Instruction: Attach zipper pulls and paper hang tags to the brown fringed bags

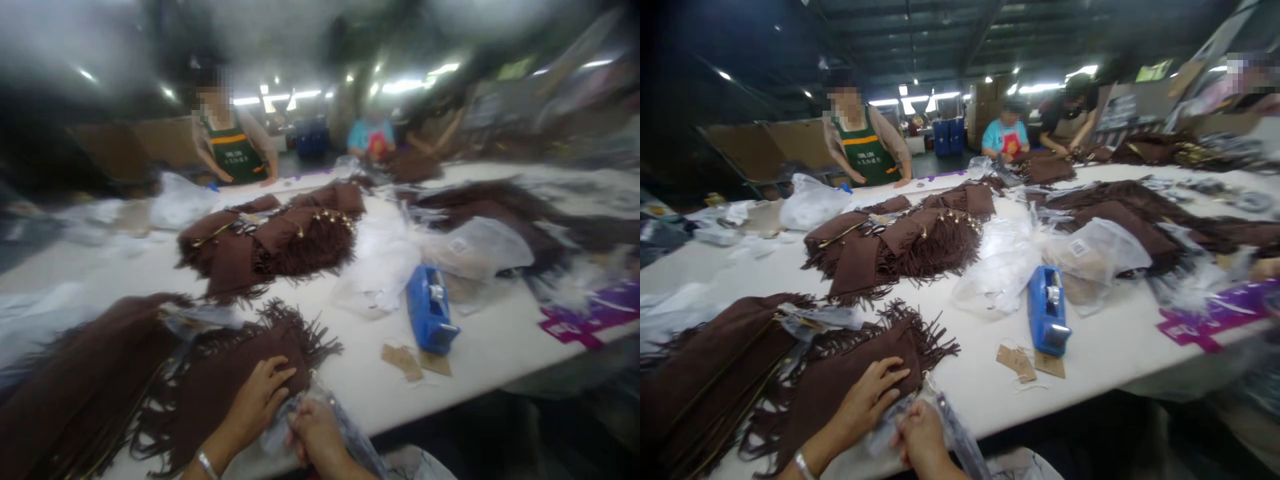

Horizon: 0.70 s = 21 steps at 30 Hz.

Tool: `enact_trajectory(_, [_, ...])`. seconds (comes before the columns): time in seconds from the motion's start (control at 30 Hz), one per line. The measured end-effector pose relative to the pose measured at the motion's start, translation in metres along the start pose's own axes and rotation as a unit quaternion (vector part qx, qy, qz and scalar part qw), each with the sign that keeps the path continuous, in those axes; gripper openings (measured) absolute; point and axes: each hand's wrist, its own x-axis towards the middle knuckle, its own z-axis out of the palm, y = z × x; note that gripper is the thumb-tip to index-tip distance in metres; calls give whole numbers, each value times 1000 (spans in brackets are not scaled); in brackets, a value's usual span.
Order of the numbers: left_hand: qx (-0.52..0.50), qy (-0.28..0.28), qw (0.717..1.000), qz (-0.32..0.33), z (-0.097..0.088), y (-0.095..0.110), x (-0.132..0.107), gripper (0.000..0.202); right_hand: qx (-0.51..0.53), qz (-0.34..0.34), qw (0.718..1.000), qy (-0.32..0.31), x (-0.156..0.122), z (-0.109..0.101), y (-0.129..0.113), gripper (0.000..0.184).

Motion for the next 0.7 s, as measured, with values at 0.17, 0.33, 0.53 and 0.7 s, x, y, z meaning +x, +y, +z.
enact_trajectory(0.17, [23, 15, 1000, -1, 15, -9, -1, 36, -134, -8, 991, -11, -32, -50, -27, 8])
enact_trajectory(0.33, [89, 34, 994, -44, 29, 3, -2, 44, -441, -170, 822, 317, -65, -172, -63, 22])
enact_trajectory(0.53, [115, 27, 992, -53, 30, 3, 3, 46, -575, -118, 734, 341, -52, -230, -52, 10])
enact_trajectory(0.7, [40, 73, 995, -49, 26, 35, 21, 33, -540, -169, 763, 313, -44, -236, -46, 10])
